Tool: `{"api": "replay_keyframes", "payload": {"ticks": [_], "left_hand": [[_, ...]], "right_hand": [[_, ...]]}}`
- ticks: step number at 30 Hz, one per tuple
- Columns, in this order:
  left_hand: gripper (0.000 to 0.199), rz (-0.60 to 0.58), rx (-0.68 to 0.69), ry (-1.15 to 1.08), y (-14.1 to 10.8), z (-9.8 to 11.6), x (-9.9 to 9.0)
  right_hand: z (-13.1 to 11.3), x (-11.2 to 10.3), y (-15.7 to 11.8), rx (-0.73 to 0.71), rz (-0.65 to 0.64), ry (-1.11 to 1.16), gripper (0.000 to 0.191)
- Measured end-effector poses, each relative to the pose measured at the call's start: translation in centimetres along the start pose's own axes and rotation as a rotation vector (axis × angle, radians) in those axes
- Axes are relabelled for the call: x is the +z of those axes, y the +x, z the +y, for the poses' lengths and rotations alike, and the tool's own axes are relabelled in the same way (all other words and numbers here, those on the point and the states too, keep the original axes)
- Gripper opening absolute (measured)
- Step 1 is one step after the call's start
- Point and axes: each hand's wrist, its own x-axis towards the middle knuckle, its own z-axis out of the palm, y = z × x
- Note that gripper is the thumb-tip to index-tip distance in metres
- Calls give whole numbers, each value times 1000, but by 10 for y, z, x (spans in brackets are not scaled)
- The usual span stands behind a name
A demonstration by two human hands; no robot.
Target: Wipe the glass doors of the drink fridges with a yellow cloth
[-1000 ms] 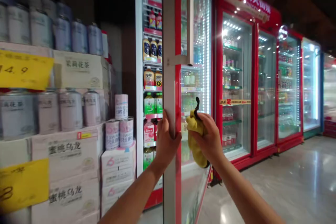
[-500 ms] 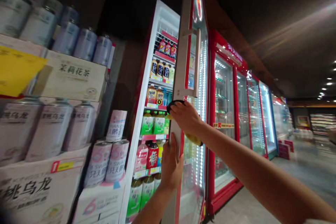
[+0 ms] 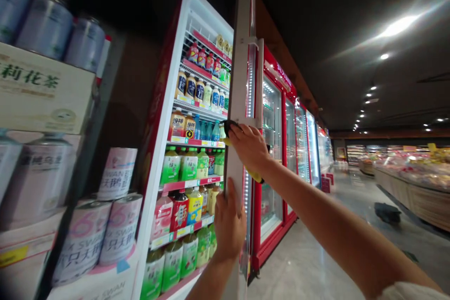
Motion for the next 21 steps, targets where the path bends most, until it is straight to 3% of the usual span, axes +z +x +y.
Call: {"api": "replay_keyframes", "payload": {"ticks": [4,6,10,14,18,21], "left_hand": [[85,-25,9,0,-1,-4,3],[84,-5,15,7,-1,-6,3],[86,89,53,3,1,-7,2],[85,101,57,-22,1,-8,1],[87,98,58,-18,-5,-15,4],[89,74,96,-40,5,-21,3]], "right_hand": [[-7,2,-17,-199,-29,40,33],[-1,-2,-11,-206,-3,46,35],[29,-11,28,-22,101,40,42],[54,-14,73,-21,58,78,43],[64,-23,119,64,69,16,39],[60,-29,130,138,81,-47,33]]}}
